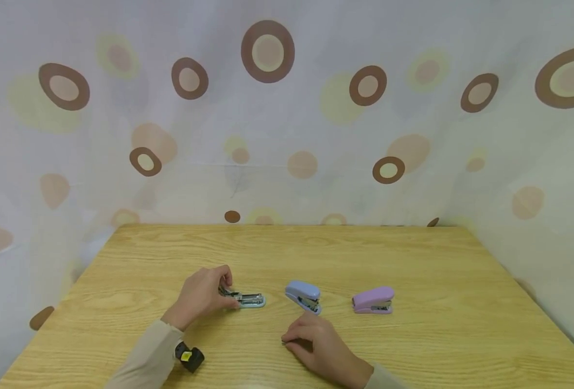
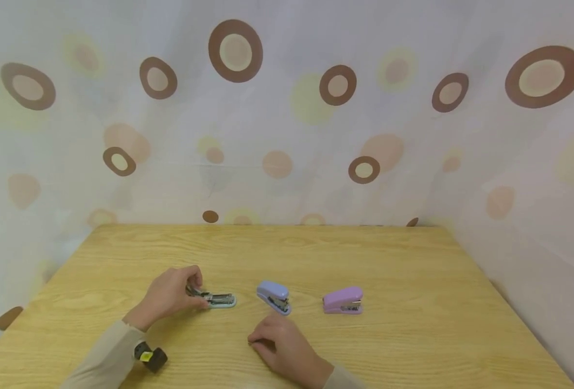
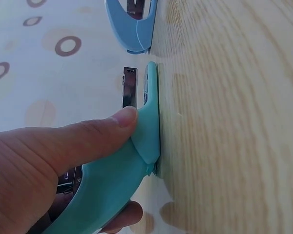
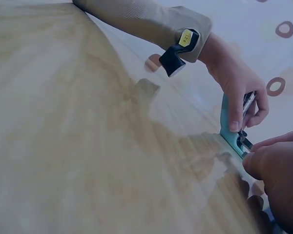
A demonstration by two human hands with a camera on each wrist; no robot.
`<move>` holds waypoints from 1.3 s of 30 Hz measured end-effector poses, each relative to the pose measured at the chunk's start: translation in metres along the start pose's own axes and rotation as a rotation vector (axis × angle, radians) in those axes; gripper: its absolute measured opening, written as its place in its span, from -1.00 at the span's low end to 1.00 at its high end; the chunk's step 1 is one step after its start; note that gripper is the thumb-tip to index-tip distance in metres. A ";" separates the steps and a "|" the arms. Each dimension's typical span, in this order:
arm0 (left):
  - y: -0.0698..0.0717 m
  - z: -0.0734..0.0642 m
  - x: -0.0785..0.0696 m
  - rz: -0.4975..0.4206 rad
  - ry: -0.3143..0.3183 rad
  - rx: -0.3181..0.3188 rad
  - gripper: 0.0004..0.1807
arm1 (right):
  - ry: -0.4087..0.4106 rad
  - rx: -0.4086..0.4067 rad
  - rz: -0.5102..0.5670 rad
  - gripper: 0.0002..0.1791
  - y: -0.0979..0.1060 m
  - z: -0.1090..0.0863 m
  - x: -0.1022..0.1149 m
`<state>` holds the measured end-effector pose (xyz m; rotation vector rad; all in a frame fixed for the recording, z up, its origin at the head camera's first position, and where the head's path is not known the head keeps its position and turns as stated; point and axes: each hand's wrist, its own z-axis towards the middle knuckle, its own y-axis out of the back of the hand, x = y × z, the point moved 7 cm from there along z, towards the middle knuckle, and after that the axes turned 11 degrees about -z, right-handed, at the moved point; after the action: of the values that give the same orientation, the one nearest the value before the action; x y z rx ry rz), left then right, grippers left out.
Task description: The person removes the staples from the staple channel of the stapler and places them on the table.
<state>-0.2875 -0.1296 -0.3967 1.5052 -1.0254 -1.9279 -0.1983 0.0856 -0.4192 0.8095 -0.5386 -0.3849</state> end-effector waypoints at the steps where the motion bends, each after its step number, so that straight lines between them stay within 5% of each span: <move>1: 0.000 0.000 0.000 -0.001 -0.003 0.000 -0.56 | 0.008 -0.002 -0.002 -0.85 0.002 -0.003 0.001; 15: -0.003 -0.001 0.000 0.012 -0.012 0.011 -0.54 | 0.051 -0.001 0.069 -0.91 0.010 -0.016 0.008; 26: 0.001 -0.003 0.000 0.040 0.017 0.004 -0.24 | 0.002 -0.296 -0.090 -0.78 0.029 -0.013 -0.011; 32: 0.004 -0.006 -0.009 0.071 -0.101 -0.047 -0.20 | -0.065 -0.349 -0.130 -0.71 0.037 -0.012 -0.029; 39: -0.002 -0.001 -0.043 0.088 -0.367 -0.024 -0.23 | -0.173 -0.334 -0.091 -0.56 0.035 -0.012 -0.041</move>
<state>-0.2747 -0.0962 -0.3727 1.0937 -1.1934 -2.1918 -0.2199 0.1363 -0.4114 0.4818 -0.5801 -0.6147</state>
